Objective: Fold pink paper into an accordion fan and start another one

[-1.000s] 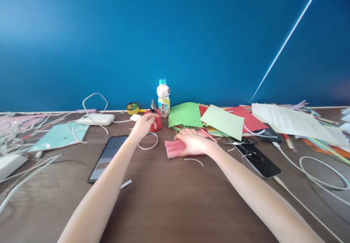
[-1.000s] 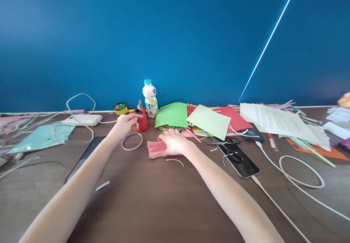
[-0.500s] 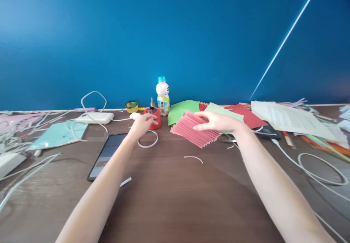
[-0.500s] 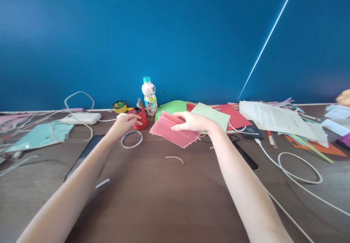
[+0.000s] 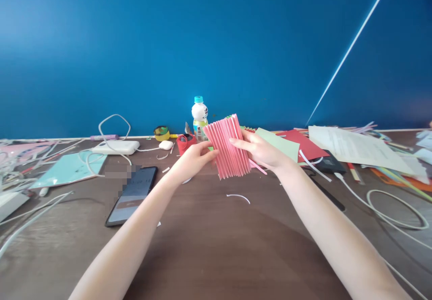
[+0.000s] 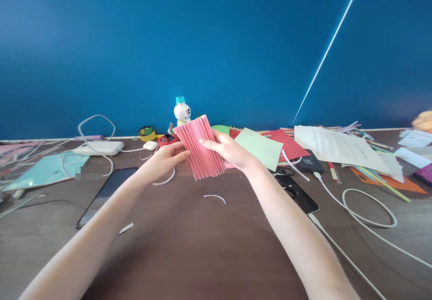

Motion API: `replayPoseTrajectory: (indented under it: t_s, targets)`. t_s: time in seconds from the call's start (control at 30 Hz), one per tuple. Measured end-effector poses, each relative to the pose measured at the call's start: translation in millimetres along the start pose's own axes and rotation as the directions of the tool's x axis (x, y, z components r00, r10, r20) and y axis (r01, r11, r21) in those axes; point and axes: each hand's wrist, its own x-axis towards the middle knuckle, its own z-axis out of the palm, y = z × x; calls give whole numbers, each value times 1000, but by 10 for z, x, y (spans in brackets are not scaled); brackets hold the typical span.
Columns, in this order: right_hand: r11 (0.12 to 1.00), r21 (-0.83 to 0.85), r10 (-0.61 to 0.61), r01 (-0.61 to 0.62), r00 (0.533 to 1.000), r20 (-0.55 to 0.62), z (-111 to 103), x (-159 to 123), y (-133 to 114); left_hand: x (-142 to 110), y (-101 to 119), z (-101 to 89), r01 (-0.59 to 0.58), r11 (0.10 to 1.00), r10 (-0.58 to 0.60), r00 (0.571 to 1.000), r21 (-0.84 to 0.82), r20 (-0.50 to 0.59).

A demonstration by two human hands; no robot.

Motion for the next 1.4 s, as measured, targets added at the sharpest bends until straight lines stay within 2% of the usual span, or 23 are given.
replayPoseTrajectory:
  t_s: [0.1, 0.13, 0.23, 0.33, 0.47, 0.53, 0.73, 0.83, 0.93, 1.03, 1.2, 1.4]
  targets:
    - [988, 149, 16, -28, 996, 82, 76, 0, -3, 16, -31, 21, -22, 1000, 22, 999, -20, -29]
    - [989, 146, 13, -23, 997, 73, 104, 4, -1, 16, -30, 23, -27, 999, 27, 999, -28, -24]
    - [999, 34, -19, 20, 999, -39, 205, 24, 21, 4, -9, 26, -36, 999, 36, 999, -19, -1]
    - [993, -58, -107, 99, 980, -166, 310, 44, 53, -6, -8, 40, -29, 1000, 29, 999, 10, 21]
    - [985, -74, -172, 159, 956, -239, 392, 52, 79, 8, -55, 56, -27, 1000, 28, 999, 6, -45]
    - [990, -30, -139, 135, 964, -228, 394, 52, 86, 22, -79, 48, -17, 1000, 15, 996, -17, -85]
    - [964, 266, -10, 30, 997, -75, 274, 59, 122, 53, -130, -64, 47, 999, -50, 977, -18, -209]
    - [957, 289, 6, 30, 992, -125, 210, 71, 160, 51, -135, -112, 87, 996, -90, 963, -22, -254]
    - [979, 202, 23, 31, 966, -258, 199, 85, 202, 42, -123, -116, 103, 991, -120, 968, -87, -219]
    - [992, 121, 4, 37, 946, -324, 244, 90, 222, 43, -126, -85, 68, 991, -83, 987, -111, -134]
    - [997, 25, -62, 72, 952, -300, 348, 79, 210, 55, -166, -38, 28, 996, -35, 996, -79, -81]
    - [998, 39, -40, 51, 972, -234, 391, 77, 219, 54, -191, -15, 22, 991, -23, 1000, -136, -9]
